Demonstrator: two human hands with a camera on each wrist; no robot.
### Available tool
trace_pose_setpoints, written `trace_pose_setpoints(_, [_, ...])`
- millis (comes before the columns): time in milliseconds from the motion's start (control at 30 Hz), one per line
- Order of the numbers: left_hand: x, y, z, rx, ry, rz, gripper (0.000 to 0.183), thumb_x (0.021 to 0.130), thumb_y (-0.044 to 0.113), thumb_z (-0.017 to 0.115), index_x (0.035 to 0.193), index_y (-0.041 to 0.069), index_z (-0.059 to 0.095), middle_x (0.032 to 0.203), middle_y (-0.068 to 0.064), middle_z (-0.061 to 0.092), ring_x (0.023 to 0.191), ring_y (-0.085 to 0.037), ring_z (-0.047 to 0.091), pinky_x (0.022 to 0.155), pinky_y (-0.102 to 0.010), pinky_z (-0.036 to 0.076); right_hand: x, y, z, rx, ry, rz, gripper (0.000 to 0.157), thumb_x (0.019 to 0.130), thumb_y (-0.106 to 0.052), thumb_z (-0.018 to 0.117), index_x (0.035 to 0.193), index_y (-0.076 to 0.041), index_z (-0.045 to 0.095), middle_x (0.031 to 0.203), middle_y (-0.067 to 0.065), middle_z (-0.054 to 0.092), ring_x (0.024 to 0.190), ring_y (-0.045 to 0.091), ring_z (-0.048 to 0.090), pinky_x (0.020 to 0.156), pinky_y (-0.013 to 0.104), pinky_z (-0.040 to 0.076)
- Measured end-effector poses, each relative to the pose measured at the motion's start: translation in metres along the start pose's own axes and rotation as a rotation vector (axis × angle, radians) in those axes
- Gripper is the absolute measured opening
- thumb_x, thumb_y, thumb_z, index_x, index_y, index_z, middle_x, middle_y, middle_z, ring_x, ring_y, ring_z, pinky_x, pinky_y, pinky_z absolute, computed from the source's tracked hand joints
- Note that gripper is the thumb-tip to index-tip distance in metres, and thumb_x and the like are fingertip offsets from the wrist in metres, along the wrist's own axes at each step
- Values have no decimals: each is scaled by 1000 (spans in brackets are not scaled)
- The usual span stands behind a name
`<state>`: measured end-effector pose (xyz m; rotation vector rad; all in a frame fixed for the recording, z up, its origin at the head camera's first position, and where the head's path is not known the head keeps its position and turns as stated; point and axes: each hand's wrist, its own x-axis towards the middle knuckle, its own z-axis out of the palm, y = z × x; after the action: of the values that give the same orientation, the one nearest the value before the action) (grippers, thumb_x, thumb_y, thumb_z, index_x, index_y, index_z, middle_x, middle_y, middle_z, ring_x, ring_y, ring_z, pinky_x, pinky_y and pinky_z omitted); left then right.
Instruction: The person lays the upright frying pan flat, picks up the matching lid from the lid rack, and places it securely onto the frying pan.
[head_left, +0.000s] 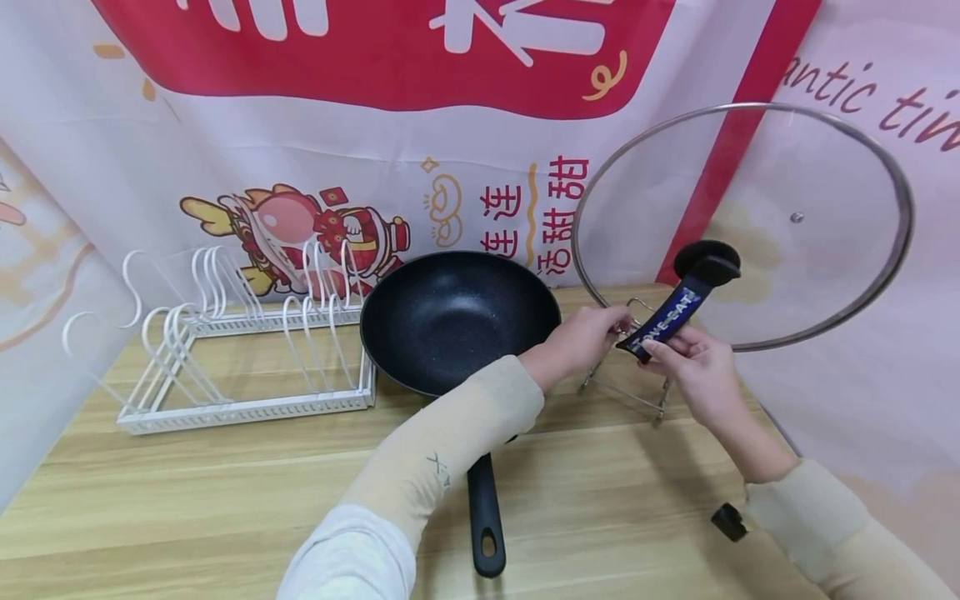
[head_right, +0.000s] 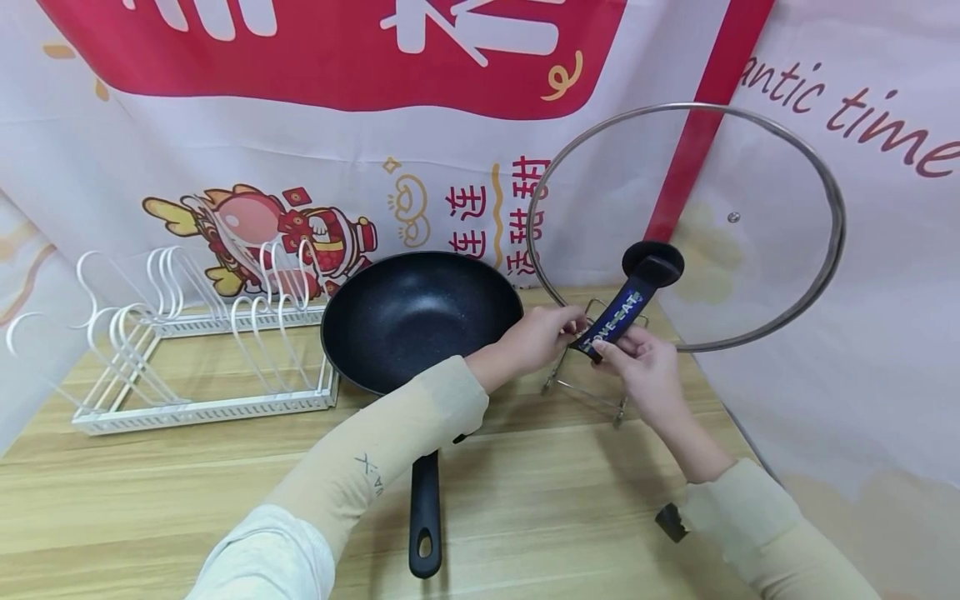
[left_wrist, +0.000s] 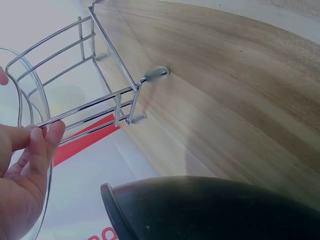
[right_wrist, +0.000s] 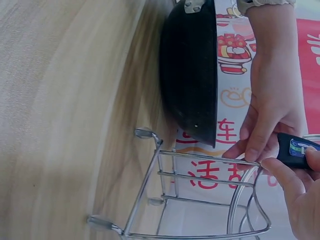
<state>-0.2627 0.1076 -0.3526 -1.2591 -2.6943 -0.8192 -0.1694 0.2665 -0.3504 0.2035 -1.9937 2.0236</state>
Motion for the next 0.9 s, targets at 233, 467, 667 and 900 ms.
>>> trace_pose_setpoints(233, [-1,-3,-3,-30,-43,-5,18,102,4,61,118,9,66,110,-4,72,100,-11,66,83,-19,51,1,-7,0,-4,-32,1,20,94,17,60,106,1,64,90,-3,77,82,11,75,71,30,61])
trace_pose_setpoints(467, [1,-4,-7,-95,-87,-7,21,101,5,64,121,8,65,110,-6,72,100,-12,66,81,-18,50,4,-13,0,22,-41,-5,22,94,17,60,104,-2,66,91,-1,77,82,12,75,70,32,61])
trace_pose_setpoints(667, [2,-5,-8,-124,-117,-32,21,100,7,67,121,8,65,108,-6,72,95,-11,65,76,-17,50,5,-16,0,31,-62,-6,23,94,18,59,103,-2,67,92,0,77,82,13,75,69,32,61])
trace_pose_setpoints(900, [4,-4,-11,-119,-144,-46,20,101,13,68,119,8,65,104,-3,71,92,-9,63,75,-18,49,9,-17,0,8,-68,-4,17,94,16,61,104,2,65,91,0,77,78,13,75,67,32,61])
